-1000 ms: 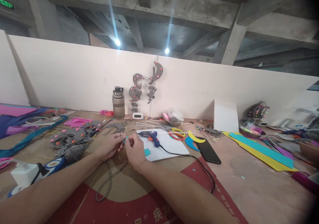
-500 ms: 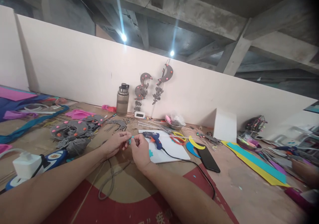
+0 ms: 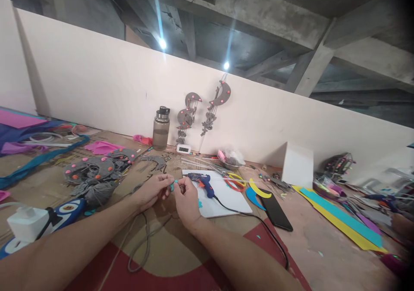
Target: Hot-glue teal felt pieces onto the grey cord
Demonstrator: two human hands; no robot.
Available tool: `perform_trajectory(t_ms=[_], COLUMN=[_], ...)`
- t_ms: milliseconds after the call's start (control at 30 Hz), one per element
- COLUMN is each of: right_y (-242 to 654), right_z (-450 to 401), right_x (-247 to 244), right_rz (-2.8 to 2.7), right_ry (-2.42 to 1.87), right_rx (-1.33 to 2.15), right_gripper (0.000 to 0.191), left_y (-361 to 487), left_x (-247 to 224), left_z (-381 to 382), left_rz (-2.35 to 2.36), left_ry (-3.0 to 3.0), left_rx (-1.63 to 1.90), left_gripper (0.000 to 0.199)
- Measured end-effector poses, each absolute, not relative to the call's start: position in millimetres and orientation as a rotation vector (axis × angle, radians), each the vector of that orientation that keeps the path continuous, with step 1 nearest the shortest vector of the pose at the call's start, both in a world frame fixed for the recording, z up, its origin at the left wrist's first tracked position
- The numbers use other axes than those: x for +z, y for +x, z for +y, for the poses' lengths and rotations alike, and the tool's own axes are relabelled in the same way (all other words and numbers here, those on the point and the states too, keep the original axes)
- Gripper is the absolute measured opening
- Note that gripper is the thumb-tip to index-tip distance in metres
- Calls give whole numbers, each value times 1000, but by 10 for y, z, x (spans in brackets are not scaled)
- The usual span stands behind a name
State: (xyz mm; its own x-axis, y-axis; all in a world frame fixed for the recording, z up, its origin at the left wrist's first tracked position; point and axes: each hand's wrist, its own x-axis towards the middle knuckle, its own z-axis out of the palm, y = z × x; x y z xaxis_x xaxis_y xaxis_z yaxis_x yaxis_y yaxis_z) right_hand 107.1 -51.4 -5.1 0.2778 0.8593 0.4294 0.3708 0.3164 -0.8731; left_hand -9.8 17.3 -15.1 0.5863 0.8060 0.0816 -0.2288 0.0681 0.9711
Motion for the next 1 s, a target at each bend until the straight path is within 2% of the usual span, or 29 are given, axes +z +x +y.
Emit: perform_trajectory(t_ms=[1000], right_y=[1118], right_z=[-526], right_x=[-33], right_rz=[-1340], right_ry=[-1308], right_rx=[494], right_gripper=[19], left_y=[-82], left_x=[-25], left_z=[88], left_rz=[617], left_ry=[1300], left_rx=[832], left_gripper=[26])
